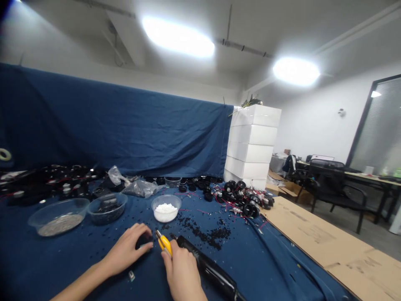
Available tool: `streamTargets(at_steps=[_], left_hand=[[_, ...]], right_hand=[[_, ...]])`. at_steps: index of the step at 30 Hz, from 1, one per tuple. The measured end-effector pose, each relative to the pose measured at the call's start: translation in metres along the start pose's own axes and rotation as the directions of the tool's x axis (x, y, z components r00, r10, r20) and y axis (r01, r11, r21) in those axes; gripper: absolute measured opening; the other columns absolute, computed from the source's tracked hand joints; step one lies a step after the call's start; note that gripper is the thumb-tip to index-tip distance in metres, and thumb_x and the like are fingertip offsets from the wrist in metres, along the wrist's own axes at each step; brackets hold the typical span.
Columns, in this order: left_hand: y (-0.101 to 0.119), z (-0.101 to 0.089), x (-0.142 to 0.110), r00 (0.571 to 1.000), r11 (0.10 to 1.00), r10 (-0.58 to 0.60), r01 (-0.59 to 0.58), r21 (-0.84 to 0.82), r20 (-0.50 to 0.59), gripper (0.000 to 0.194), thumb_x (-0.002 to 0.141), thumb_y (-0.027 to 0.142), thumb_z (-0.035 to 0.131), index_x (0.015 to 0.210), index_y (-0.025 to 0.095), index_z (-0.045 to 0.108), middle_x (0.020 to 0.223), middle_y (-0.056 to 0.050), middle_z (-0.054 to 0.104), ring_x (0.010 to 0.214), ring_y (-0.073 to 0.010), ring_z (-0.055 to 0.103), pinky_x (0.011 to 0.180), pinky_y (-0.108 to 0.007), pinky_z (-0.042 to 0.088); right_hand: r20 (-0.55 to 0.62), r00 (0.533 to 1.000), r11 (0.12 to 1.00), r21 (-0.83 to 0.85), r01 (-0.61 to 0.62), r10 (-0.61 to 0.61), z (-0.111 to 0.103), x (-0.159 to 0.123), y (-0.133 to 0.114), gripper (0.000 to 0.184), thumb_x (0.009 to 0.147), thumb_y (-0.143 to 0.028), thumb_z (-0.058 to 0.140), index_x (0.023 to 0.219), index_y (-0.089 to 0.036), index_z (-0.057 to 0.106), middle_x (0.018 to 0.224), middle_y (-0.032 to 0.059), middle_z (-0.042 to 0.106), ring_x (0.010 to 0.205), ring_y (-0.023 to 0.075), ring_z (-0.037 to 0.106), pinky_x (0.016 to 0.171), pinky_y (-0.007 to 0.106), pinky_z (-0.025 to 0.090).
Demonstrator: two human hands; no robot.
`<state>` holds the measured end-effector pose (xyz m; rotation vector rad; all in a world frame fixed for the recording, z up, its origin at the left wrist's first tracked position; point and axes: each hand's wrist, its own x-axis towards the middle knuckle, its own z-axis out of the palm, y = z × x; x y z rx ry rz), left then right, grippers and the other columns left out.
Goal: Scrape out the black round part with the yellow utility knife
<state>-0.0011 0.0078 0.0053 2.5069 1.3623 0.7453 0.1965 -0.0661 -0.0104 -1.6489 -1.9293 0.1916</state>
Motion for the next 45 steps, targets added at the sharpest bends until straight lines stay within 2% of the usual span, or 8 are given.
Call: streamTargets(at_steps=[4, 12, 18, 28, 33, 37, 42, 45], left_hand=[[0.004, -0.009, 0.055, 0.995, 0.998, 0.022, -0.016, 0.06, -0.096, 0.026, 0.098, 0.028, 0.034, 0.099, 0.018, 0.058, 0.105, -0.008, 0.063, 0.102, -0.0227, 0.055, 0.092, -0.037, 0.041], [-0.013, 0.012, 0.168, 0.888, 0.986, -0.076, -0.003, 0.169, 0.454, 0.022, 0.091, 0.032, 0.059, 0.105, 0.014, 0.063, 0.104, -0.005, 0.065, 0.089, -0.0186, 0.064, 0.078, -0.036, 0.055], [-0.022, 0.028, 0.184, 0.853, 0.977, -0.12, 0.01, 0.214, 0.508, 0.025, 0.092, 0.031, 0.059, 0.11, 0.014, 0.061, 0.11, -0.007, 0.064, 0.094, -0.0205, 0.064, 0.081, -0.038, 0.055], [-0.015, 0.002, 0.164, 0.98, 0.999, 0.008, -0.015, 0.033, 0.198, 0.021, 0.09, 0.029, 0.06, 0.105, 0.015, 0.063, 0.101, -0.006, 0.066, 0.093, -0.0199, 0.063, 0.086, -0.04, 0.051], [0.001, -0.014, 0.086, 0.999, 0.968, 0.019, -0.011, -0.252, 0.032, 0.026, 0.085, 0.031, 0.056, 0.106, 0.016, 0.062, 0.091, -0.006, 0.07, 0.08, -0.0195, 0.067, 0.075, -0.03, 0.052], [0.004, -0.014, 0.015, 0.998, 0.903, -0.042, 0.058, -0.425, 0.048, 0.028, 0.084, 0.038, 0.054, 0.099, 0.015, 0.061, 0.08, -0.004, 0.071, 0.07, -0.0178, 0.069, 0.065, -0.026, 0.054], [-0.016, -0.006, -0.007, 0.991, 0.866, -0.134, 0.114, -0.486, -0.005, 0.027, 0.08, 0.038, 0.057, 0.092, 0.014, 0.062, 0.076, -0.005, 0.069, 0.067, -0.0185, 0.068, 0.065, -0.028, 0.054], [-0.024, -0.004, -0.004, 0.988, 0.868, -0.147, 0.109, -0.484, -0.04, 0.026, 0.078, 0.037, 0.059, 0.089, 0.014, 0.064, 0.074, -0.005, 0.069, 0.067, -0.0196, 0.067, 0.064, -0.029, 0.052]], right_hand=[[-0.024, 1.0, 0.996, 0.084, 0.011, -0.009, 0.002, -0.002, 0.007, 0.019, 0.095, -0.019, 0.041, 0.104, -0.018, 0.058, 0.083, 0.0092, 0.071, 0.076, 0.0247, 0.068, 0.064, 0.025, 0.04], [-0.131, 0.988, 0.984, 0.15, 0.095, -0.075, 0.022, -0.007, 0.028, 0.029, 0.093, -0.018, 0.041, 0.119, -0.022, 0.052, 0.091, 0.0075, 0.07, 0.081, 0.0242, 0.068, 0.069, 0.025, 0.046], [-0.218, 0.974, 0.952, 0.278, 0.127, -0.066, 0.026, -0.016, 0.038, 0.048, 0.091, -0.016, 0.039, 0.138, -0.025, 0.038, 0.118, 0.0103, 0.064, 0.104, 0.0235, 0.064, 0.089, 0.029, 0.05], [-0.151, 0.983, 0.942, 0.301, 0.149, -0.107, 0.025, -0.033, 0.025, 0.085, 0.075, 0.001, 0.037, 0.152, -0.03, 0.017, 0.136, 0.0086, 0.051, 0.12, 0.0231, 0.055, 0.103, 0.038, 0.045], [-0.113, 0.984, 0.843, 0.509, 0.173, -0.134, 0.001, -0.041, 0.024, 0.075, 0.077, -0.003, 0.038, 0.148, -0.024, 0.026, 0.115, 0.0072, 0.059, 0.089, 0.0154, 0.061, 0.094, 0.031, 0.048], [-0.007, 0.999, 0.823, 0.568, -0.024, 0.033, -0.026, -0.036, 0.023, 0.045, 0.089, -0.019, 0.044, 0.134, -0.022, 0.046, 0.11, 0.0066, 0.061, 0.101, 0.0186, 0.058, 0.093, 0.031, 0.046], [0.111, 0.993, 0.747, 0.657, -0.102, 0.039, -0.057, -0.011, 0.025, 0.036, 0.095, -0.047, 0.04, 0.111, -0.017, 0.055, 0.079, 0.0009, 0.057, 0.05, 0.0096, 0.045, 0.044, 0.02, 0.037], [0.145, 0.988, 0.643, 0.751, -0.149, 0.06, -0.06, -0.006, 0.026, 0.04, 0.092, -0.048, 0.045, 0.119, -0.018, 0.049, 0.089, 0.0029, 0.056, 0.051, 0.008, 0.042, 0.041, 0.019, 0.034]])
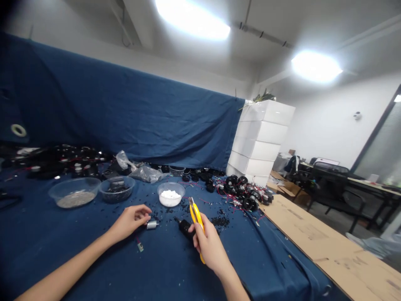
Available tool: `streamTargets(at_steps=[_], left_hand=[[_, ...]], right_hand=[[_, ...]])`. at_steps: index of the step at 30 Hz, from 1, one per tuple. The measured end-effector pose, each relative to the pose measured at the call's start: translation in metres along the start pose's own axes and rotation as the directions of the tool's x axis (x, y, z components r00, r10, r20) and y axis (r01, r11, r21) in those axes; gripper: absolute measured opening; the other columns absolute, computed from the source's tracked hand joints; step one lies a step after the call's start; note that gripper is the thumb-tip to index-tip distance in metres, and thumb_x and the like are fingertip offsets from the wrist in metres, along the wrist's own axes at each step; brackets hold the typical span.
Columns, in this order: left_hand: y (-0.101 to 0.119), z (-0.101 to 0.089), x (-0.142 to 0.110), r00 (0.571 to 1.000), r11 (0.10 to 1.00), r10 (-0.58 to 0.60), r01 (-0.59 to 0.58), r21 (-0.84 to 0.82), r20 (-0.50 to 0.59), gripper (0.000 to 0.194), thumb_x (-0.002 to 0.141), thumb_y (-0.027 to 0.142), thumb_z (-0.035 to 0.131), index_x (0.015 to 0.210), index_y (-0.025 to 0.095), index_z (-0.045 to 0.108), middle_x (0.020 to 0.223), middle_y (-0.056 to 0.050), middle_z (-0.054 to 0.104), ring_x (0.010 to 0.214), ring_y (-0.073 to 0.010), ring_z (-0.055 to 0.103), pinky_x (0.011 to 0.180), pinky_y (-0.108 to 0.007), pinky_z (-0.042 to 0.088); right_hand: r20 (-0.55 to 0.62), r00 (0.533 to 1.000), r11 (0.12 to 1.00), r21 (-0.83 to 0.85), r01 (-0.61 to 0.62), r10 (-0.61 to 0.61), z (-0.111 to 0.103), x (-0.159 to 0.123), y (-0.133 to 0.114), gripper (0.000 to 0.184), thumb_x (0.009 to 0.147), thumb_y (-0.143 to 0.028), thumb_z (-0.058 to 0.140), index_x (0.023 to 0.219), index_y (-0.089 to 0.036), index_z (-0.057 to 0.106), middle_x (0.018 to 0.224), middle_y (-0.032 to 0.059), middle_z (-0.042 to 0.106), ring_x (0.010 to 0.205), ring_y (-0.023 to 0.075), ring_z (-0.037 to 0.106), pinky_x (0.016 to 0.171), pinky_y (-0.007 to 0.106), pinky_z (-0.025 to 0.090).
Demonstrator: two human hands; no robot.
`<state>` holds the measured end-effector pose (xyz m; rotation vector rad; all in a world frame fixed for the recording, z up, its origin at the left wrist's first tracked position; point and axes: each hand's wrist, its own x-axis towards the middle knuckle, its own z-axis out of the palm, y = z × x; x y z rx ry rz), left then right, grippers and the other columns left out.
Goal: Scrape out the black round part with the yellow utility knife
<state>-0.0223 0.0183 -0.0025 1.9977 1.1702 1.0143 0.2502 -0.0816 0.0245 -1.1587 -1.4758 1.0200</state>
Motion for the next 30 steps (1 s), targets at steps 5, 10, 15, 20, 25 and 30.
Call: streamTargets(at_steps=[5, 10, 15, 20, 25, 30], left_hand=[[-0.001, 0.0, -0.003, 0.999, 1.0, 0.022, -0.023, -0.013, -0.046, 0.024, 0.08, 0.036, 0.058, 0.09, 0.016, 0.066, 0.076, -0.005, 0.069, 0.07, -0.0195, 0.067, 0.066, -0.028, 0.052], [0.0, 0.002, -0.005, 0.998, 0.999, 0.017, -0.019, -0.043, -0.057, 0.021, 0.078, 0.033, 0.061, 0.088, 0.016, 0.067, 0.076, -0.005, 0.069, 0.07, -0.0192, 0.065, 0.066, -0.028, 0.051], [0.006, 0.007, -0.007, 0.999, 0.99, -0.018, 0.014, -0.137, -0.027, 0.02, 0.075, 0.031, 0.065, 0.086, 0.015, 0.068, 0.076, -0.005, 0.07, 0.07, -0.0187, 0.066, 0.065, -0.028, 0.05], [0.015, 0.017, -0.008, 0.996, 0.945, -0.082, 0.09, -0.315, 0.038, 0.023, 0.07, 0.032, 0.069, 0.083, 0.013, 0.064, 0.07, -0.004, 0.069, 0.064, -0.0179, 0.068, 0.064, -0.03, 0.054], [0.019, 0.023, -0.009, 0.987, 0.887, -0.133, 0.161, -0.434, 0.095, 0.028, 0.066, 0.035, 0.073, 0.081, 0.014, 0.062, 0.065, -0.003, 0.07, 0.06, -0.0174, 0.068, 0.062, -0.03, 0.056], [0.02, 0.023, -0.01, 0.983, 0.878, -0.152, 0.181, -0.443, 0.101, 0.028, 0.065, 0.034, 0.075, 0.08, 0.014, 0.062, 0.061, -0.002, 0.07, 0.055, -0.0153, 0.066, 0.059, -0.028, 0.054]], right_hand=[[0.076, 0.991, 0.949, 0.289, -0.126, 0.108, 0.013, -0.017, -0.003, 0.057, 0.081, -0.026, 0.057, 0.136, -0.026, 0.039, 0.111, 0.0072, 0.057, 0.071, 0.0117, 0.049, 0.05, 0.018, 0.039], [0.144, 0.979, 0.94, 0.288, -0.182, 0.146, 0.009, -0.026, -0.02, 0.066, 0.073, -0.019, 0.055, 0.137, -0.027, 0.044, 0.114, 0.0072, 0.059, 0.073, 0.0131, 0.051, 0.05, 0.019, 0.037], [-0.103, 0.989, 0.854, -0.518, 0.039, -0.108, -0.047, 0.005, -0.001, 0.059, 0.081, -0.027, 0.049, 0.14, -0.021, 0.046, 0.124, 0.0093, 0.06, 0.11, 0.0241, 0.056, 0.095, 0.036, 0.043], [-0.113, 0.99, 0.584, -0.799, -0.139, 0.081, -0.091, 0.03, 0.044, 0.049, 0.082, -0.02, 0.049, 0.129, -0.007, 0.057, 0.124, 0.0185, 0.062, 0.114, 0.0284, 0.059, 0.099, 0.037, 0.042], [-0.129, 0.989, 0.485, -0.862, -0.147, 0.071, -0.068, 0.022, 0.045, 0.042, 0.084, -0.021, 0.052, 0.122, -0.004, 0.062, 0.113, 0.0229, 0.064, 0.105, 0.0351, 0.06, 0.094, 0.044, 0.043], [0.015, 0.979, 0.602, -0.787, 0.138, -0.205, 0.014, 0.019, -0.002, 0.033, 0.091, -0.028, 0.05, 0.119, -0.018, 0.063, 0.111, 0.0123, 0.065, 0.099, 0.0258, 0.062, 0.086, 0.033, 0.045]])
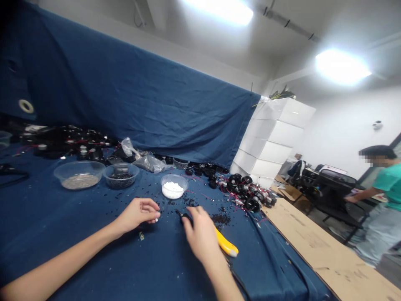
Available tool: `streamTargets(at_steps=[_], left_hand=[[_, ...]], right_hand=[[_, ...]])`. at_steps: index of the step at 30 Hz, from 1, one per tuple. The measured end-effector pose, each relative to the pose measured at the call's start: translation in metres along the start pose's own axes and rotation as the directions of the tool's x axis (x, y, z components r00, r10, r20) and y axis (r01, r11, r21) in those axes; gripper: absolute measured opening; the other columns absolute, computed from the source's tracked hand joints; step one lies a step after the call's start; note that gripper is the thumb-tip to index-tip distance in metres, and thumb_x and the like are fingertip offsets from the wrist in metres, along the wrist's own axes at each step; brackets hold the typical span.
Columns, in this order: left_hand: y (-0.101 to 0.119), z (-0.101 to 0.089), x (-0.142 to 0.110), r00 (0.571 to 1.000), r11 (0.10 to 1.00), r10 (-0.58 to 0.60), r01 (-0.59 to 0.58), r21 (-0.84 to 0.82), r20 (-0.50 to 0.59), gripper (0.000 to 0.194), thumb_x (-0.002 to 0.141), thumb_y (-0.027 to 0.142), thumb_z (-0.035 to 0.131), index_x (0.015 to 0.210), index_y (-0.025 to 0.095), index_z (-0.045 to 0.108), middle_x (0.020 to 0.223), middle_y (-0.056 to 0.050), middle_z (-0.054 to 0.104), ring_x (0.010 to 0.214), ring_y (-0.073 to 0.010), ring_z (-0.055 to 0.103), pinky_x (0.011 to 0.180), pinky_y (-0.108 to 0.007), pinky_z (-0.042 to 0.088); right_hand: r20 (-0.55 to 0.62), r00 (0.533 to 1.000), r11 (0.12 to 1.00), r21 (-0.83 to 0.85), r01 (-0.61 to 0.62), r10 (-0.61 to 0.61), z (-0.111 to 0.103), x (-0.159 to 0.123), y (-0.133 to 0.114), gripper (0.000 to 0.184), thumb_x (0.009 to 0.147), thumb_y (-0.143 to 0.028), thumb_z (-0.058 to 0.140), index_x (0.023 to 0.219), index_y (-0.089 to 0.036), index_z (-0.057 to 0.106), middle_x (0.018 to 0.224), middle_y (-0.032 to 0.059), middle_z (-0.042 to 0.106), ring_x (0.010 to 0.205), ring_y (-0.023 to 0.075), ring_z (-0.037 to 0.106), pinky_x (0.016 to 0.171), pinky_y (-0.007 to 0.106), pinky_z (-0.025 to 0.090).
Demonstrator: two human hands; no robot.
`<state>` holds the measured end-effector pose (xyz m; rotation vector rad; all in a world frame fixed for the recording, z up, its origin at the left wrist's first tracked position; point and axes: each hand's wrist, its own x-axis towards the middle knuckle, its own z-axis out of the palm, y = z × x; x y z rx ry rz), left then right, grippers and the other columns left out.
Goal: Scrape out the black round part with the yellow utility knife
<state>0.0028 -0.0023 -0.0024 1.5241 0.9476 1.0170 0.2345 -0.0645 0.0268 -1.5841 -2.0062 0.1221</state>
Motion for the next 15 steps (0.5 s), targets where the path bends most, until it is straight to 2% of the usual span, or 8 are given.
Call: streamTargets(at_steps=[3, 5, 10, 15], left_hand=[[-0.003, -0.001, 0.002, 0.999, 0.998, 0.032, -0.03, 0.058, -0.028, 0.026, 0.065, 0.033, 0.075, 0.077, 0.014, 0.062, 0.061, -0.002, 0.07, 0.058, -0.0163, 0.067, 0.06, -0.027, 0.054], [-0.006, -0.003, 0.003, 0.997, 0.992, 0.061, -0.056, 0.111, -0.039, 0.024, 0.066, 0.032, 0.074, 0.076, 0.014, 0.063, 0.064, -0.004, 0.071, 0.061, -0.0176, 0.068, 0.063, -0.028, 0.054], [-0.009, -0.009, 0.004, 0.993, 0.957, 0.117, -0.108, 0.27, -0.017, 0.022, 0.072, 0.034, 0.069, 0.078, 0.014, 0.065, 0.07, -0.007, 0.074, 0.066, -0.0207, 0.07, 0.064, -0.028, 0.054], [0.0, -0.008, -0.001, 0.978, 0.858, 0.208, -0.186, 0.48, 0.007, 0.019, 0.082, 0.034, 0.059, 0.084, 0.018, 0.07, 0.079, -0.004, 0.074, 0.07, -0.0191, 0.067, 0.065, -0.027, 0.048]], right_hand=[[0.104, 0.991, 0.967, 0.25, 0.058, -0.086, 0.024, 0.013, -0.042, 0.014, 0.085, -0.027, 0.06, 0.093, -0.02, 0.07, 0.084, 0.0049, 0.071, 0.073, 0.0201, 0.065, 0.07, 0.027, 0.045], [0.135, 0.988, 0.936, 0.352, 0.026, -0.078, 0.044, 0.022, -0.053, 0.008, 0.081, -0.022, 0.063, 0.083, -0.018, 0.069, 0.074, 0.004, 0.07, 0.067, 0.0188, 0.066, 0.065, 0.024, 0.045], [0.177, 0.982, 0.881, 0.473, -0.026, -0.066, 0.077, 0.033, -0.045, 0.013, 0.085, -0.016, 0.055, 0.087, -0.014, 0.068, 0.067, 0.0033, 0.071, 0.056, 0.0141, 0.068, 0.056, 0.018, 0.047], [0.126, 0.99, 0.882, 0.471, -0.012, -0.054, 0.085, 0.033, -0.033, 0.015, 0.081, -0.01, 0.052, 0.08, -0.015, 0.067, 0.067, 0.003, 0.069, 0.058, 0.0137, 0.066, 0.057, 0.018, 0.046]])
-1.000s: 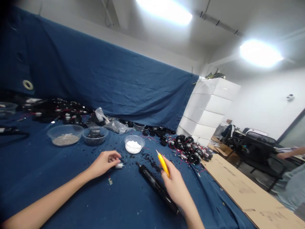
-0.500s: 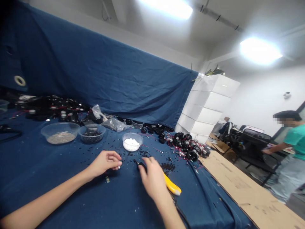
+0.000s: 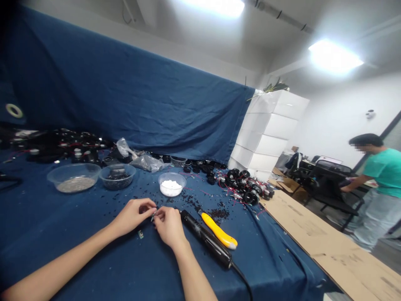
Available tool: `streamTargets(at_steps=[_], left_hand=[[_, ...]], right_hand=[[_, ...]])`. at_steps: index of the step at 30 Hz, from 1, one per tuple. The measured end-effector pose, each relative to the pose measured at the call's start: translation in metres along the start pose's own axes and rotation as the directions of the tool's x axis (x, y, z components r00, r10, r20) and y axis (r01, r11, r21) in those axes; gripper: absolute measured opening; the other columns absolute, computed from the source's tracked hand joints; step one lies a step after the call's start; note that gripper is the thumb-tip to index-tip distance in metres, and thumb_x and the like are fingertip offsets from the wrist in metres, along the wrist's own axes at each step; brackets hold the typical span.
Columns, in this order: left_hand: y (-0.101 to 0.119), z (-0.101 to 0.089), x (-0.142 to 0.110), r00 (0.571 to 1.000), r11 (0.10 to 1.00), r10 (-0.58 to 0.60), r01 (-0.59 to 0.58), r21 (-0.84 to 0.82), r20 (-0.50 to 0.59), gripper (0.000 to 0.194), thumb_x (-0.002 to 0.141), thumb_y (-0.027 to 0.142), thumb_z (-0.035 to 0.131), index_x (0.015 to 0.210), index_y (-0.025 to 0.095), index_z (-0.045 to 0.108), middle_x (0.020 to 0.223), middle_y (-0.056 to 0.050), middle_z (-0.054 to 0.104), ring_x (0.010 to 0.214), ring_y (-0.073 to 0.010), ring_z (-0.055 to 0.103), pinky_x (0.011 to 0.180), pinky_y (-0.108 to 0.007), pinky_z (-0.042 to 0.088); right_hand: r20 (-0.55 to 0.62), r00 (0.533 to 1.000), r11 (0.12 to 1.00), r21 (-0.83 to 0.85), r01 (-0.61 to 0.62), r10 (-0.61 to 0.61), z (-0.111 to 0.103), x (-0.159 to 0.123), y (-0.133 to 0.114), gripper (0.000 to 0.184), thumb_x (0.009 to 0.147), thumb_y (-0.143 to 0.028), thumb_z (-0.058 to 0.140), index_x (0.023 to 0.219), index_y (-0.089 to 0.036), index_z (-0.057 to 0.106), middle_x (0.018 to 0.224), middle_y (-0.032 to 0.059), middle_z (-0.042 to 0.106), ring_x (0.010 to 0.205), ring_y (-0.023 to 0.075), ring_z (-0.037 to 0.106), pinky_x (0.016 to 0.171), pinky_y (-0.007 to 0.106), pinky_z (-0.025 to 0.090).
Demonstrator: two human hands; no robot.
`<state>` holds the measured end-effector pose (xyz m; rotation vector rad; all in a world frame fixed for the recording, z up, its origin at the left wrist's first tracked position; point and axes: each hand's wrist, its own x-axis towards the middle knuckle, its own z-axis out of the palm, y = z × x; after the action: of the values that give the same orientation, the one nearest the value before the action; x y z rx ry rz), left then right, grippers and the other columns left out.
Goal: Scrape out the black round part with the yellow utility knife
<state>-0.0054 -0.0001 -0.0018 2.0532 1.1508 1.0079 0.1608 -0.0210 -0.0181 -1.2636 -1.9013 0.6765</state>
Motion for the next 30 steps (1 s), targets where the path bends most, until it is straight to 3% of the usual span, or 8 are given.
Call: streamTargets(at_steps=[6, 12, 18, 24, 30], left_hand=[[-0.007, -0.011, 0.004, 0.997, 0.965, 0.056, -0.039, 0.258, -0.059, 0.022, 0.086, 0.034, 0.054, 0.095, 0.019, 0.068, 0.09, -0.006, 0.07, 0.086, -0.0239, 0.062, 0.08, -0.034, 0.044], [-0.017, -0.011, 0.003, 0.994, 0.927, 0.085, -0.103, 0.36, 0.067, 0.024, 0.085, 0.034, 0.057, 0.101, 0.021, 0.067, 0.1, -0.006, 0.068, 0.096, -0.0256, 0.057, 0.087, -0.037, 0.042], [-0.016, -0.01, 0.001, 0.987, 0.914, 0.085, -0.132, 0.384, 0.136, 0.02, 0.085, 0.032, 0.057, 0.097, 0.02, 0.068, 0.1, -0.007, 0.067, 0.096, -0.0253, 0.056, 0.088, -0.037, 0.041], [-0.015, -0.008, 0.001, 0.984, 0.914, 0.09, -0.143, 0.379, 0.154, 0.018, 0.08, 0.029, 0.063, 0.095, 0.019, 0.067, 0.097, -0.006, 0.066, 0.094, -0.0254, 0.055, 0.084, -0.035, 0.041], [-0.011, -0.008, 0.003, 0.988, 0.94, 0.079, -0.117, 0.32, 0.13, 0.018, 0.082, 0.03, 0.059, 0.096, 0.02, 0.065, 0.095, -0.005, 0.068, 0.089, -0.0234, 0.058, 0.079, -0.032, 0.042]], right_hand=[[-0.06, 0.998, 0.998, -0.063, 0.031, -0.035, -0.003, -0.002, 0.005, 0.015, 0.084, -0.014, 0.052, 0.084, -0.016, 0.068, 0.07, 0.0031, 0.067, 0.062, 0.0147, 0.061, 0.059, 0.021, 0.044], [0.029, 0.992, 0.981, -0.147, 0.129, -0.126, 0.009, -0.008, -0.001, 0.018, 0.077, -0.014, 0.064, 0.092, -0.022, 0.071, 0.081, 0.0009, 0.066, 0.07, 0.0152, 0.059, 0.069, 0.023, 0.042], [0.046, 0.991, 0.975, -0.178, 0.132, -0.125, 0.012, -0.005, 0.003, 0.008, 0.079, -0.012, 0.062, 0.081, -0.019, 0.065, 0.08, 0.0014, 0.062, 0.072, 0.0153, 0.057, 0.069, 0.024, 0.039], [0.007, 0.994, 0.99, -0.087, 0.11, -0.11, -0.002, -0.006, 0.008, 0.007, 0.086, -0.013, 0.054, 0.083, -0.017, 0.059, 0.083, 0.004, 0.061, 0.077, 0.0169, 0.055, 0.072, 0.027, 0.039], [-0.06, 0.998, 0.988, 0.154, -0.024, 0.034, -0.009, 0.001, 0.019, 0.007, 0.086, -0.016, 0.052, 0.084, -0.016, 0.059, 0.066, -0.0001, 0.061, 0.059, 0.0127, 0.055, 0.059, 0.023, 0.042]])
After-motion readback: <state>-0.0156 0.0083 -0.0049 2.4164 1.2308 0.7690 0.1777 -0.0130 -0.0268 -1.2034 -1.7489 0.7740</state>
